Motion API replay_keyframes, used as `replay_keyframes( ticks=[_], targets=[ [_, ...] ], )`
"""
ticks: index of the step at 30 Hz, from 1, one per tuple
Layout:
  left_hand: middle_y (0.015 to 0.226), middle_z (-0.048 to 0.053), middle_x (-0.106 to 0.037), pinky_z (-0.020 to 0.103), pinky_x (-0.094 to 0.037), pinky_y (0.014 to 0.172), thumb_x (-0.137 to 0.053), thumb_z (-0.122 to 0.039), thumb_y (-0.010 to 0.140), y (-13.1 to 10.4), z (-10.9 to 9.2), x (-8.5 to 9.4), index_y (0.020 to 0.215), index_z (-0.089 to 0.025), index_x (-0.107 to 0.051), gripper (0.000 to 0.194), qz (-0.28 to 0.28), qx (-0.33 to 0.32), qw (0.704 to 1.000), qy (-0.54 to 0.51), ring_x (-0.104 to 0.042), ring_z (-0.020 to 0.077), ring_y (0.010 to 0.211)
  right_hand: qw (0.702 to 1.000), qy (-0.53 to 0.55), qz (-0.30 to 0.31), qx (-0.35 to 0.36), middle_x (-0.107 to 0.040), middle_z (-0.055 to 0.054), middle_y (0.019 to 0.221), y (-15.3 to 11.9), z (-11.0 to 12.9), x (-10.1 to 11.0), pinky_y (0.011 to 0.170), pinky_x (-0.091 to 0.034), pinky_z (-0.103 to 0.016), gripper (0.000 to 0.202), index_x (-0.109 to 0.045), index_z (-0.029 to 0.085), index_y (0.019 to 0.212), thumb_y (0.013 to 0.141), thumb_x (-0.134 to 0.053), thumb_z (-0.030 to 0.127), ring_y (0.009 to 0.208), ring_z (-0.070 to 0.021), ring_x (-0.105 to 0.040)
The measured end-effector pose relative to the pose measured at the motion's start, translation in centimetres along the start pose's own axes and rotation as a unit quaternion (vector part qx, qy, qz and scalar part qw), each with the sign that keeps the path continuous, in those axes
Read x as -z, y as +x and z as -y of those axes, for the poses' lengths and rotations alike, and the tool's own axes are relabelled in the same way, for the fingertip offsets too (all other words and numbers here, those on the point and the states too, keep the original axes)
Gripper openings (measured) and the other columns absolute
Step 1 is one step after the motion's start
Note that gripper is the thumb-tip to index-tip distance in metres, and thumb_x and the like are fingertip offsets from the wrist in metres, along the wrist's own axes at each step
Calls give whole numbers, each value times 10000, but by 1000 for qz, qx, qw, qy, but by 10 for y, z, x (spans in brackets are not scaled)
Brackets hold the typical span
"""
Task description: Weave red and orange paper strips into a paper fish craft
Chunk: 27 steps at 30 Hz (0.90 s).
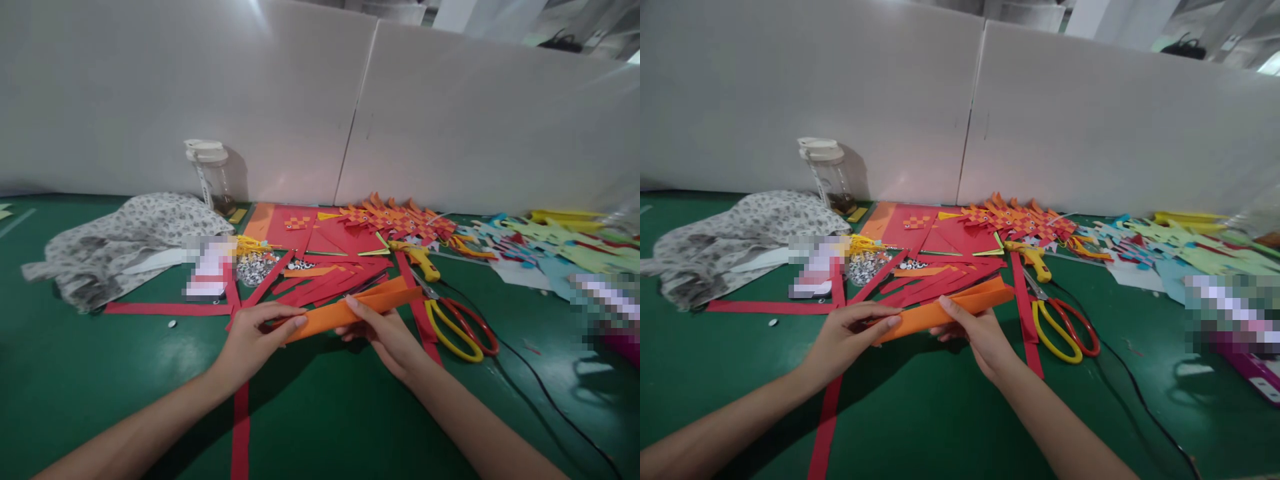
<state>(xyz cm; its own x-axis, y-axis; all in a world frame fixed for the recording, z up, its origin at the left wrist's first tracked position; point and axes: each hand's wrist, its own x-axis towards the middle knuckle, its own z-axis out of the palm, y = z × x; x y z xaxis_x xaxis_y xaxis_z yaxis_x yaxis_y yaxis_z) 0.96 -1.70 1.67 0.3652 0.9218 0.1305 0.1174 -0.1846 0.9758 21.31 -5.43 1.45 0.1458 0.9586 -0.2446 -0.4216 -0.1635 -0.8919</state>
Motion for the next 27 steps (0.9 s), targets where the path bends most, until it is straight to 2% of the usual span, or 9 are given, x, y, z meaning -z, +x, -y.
replay_keyframes(
  ticks=[5,12,15,18,21,23,27],
  targets=[
    [816,41,-709,147,-495,449,-696,-176,721,-1,2,1,847,-225,-753,146,0,-10,1000,19,-596,111,594,1000,-23,11,13,-706,-49,644,0,-2,3,470,-526,-257,293,-711,130,721,524,-857,290,512,-176,-656],
    [850,61,-717,162,-514,462,-692,-261,741,-2,1,0,864,-212,-750,144,-2,0,998,63,-616,120,600,999,-30,0,26,-686,-41,589,-1,-3,0,490,-539,-268,271,-707,126,678,528,-857,296,497,-167,-637],
    [827,52,-721,152,-511,485,-713,-262,723,0,1,-1,865,-204,-744,157,-13,29,999,44,-611,104,578,999,-29,-11,30,-686,-37,591,-1,-2,1,505,-546,-279,274,-711,134,679,521,-861,299,496,-168,-632],
    [822,37,-719,142,-509,495,-752,-209,671,3,0,-1,918,-202,-726,248,-12,60,998,-10,-614,94,575,998,-18,-32,42,-687,-33,601,0,0,2,517,-550,-284,276,-715,137,687,520,-863,299,505,-167,-629],
    [727,22,-704,134,-507,469,-761,-165,646,6,0,0,898,-181,-722,256,-19,74,995,-69,-601,83,529,997,0,-49,59,-689,-25,622,0,1,2,542,-561,-293,273,-710,142,676,507,-868,287,522,-164,-629],
    [700,15,-698,140,-520,473,-754,-199,657,6,0,1,870,-178,-722,216,-30,83,992,-85,-609,86,534,997,4,-49,68,-687,-23,619,-1,2,0,545,-564,-295,275,-709,140,677,504,-868,283,524,-162,-626],
    [778,21,-714,170,-557,537,-731,-315,686,6,2,3,882,-194,-719,231,-38,90,992,-81,-661,128,681,996,12,-51,72,-690,-14,611,-3,3,-3,535,-560,-271,273,-704,140,681,508,-864,277,522,-153,-631]
  ],
)
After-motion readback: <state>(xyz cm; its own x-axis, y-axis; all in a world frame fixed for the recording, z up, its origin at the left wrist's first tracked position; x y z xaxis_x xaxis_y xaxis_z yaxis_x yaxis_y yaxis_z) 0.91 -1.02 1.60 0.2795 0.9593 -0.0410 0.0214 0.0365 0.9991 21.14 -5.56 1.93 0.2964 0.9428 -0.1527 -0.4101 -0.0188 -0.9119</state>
